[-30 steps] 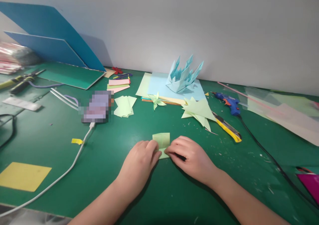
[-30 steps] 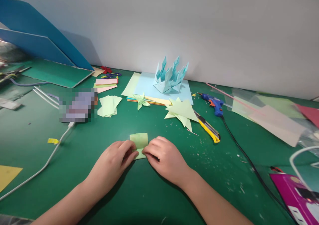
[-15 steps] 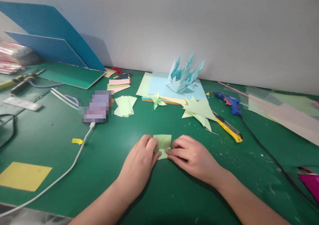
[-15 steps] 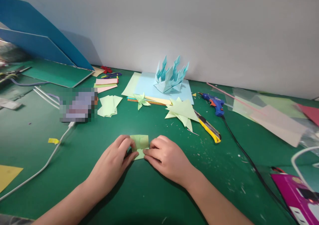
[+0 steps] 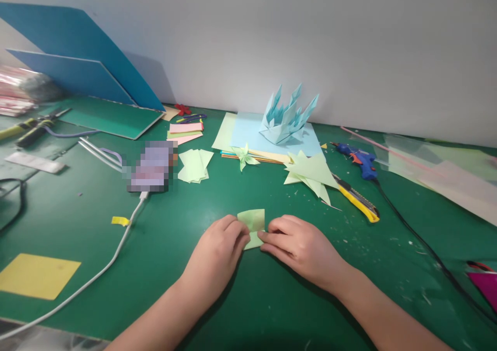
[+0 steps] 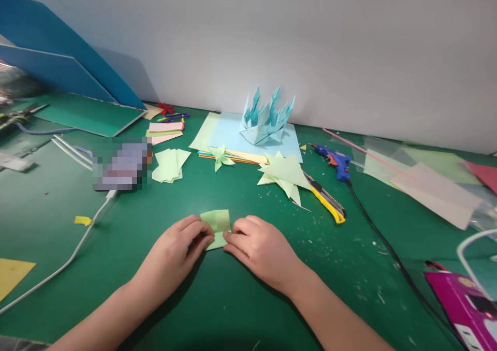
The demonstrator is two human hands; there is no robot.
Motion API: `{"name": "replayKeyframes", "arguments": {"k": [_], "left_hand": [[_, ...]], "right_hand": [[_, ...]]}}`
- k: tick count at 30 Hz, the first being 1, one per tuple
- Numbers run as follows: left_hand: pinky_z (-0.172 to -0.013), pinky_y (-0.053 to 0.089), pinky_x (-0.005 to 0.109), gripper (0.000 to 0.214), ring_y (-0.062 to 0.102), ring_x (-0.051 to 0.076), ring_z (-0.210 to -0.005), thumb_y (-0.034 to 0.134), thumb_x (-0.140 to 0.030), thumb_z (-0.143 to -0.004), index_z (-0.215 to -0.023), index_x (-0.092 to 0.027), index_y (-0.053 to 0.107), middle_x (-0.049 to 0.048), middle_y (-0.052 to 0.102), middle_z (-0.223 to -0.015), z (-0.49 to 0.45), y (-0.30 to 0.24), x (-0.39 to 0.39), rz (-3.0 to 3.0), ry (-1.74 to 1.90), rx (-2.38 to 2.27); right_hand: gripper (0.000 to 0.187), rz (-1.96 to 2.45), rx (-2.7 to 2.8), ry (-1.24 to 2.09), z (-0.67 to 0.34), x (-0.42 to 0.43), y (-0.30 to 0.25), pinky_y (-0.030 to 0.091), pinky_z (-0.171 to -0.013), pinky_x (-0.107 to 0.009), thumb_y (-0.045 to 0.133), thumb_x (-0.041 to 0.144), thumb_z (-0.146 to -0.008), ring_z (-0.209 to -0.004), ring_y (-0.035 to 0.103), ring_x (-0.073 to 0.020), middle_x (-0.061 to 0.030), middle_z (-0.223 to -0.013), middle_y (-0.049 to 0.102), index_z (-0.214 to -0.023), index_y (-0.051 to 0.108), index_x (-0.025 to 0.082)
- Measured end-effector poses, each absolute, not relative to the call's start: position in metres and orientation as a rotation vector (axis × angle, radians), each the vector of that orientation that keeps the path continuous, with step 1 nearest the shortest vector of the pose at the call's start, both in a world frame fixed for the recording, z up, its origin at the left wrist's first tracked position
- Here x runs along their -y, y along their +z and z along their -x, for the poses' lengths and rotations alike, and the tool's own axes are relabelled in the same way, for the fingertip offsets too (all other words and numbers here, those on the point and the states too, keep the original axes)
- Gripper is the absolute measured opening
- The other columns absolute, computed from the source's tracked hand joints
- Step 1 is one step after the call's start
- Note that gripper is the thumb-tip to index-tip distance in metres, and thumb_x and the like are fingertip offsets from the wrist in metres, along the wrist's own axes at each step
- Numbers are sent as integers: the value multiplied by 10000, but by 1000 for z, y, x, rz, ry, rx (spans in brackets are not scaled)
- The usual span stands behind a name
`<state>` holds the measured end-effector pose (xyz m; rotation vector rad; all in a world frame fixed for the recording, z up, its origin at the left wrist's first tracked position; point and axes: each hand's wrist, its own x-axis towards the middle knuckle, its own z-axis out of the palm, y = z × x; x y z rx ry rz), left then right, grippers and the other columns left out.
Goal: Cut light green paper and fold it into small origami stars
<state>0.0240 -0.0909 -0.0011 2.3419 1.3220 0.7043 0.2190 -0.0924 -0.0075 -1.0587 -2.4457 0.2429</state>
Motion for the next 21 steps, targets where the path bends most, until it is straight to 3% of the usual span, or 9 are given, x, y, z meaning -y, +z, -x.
{"name": "replayKeyframes", "arguments": {"k": [21], "left_hand": [[-599, 441, 253, 178, 558, 148, -645, 484, -99, -866, -743, -169, 591, 5, 600, -702, -22, -3, 90, -2331, 725, -1313]], "right_hand": [[306, 862, 2491, 74, -209, 95, -2, 428, -617, -278, 390, 201, -967, -703, 531, -164, -62, -751, 629, -887, 681, 151]]}}
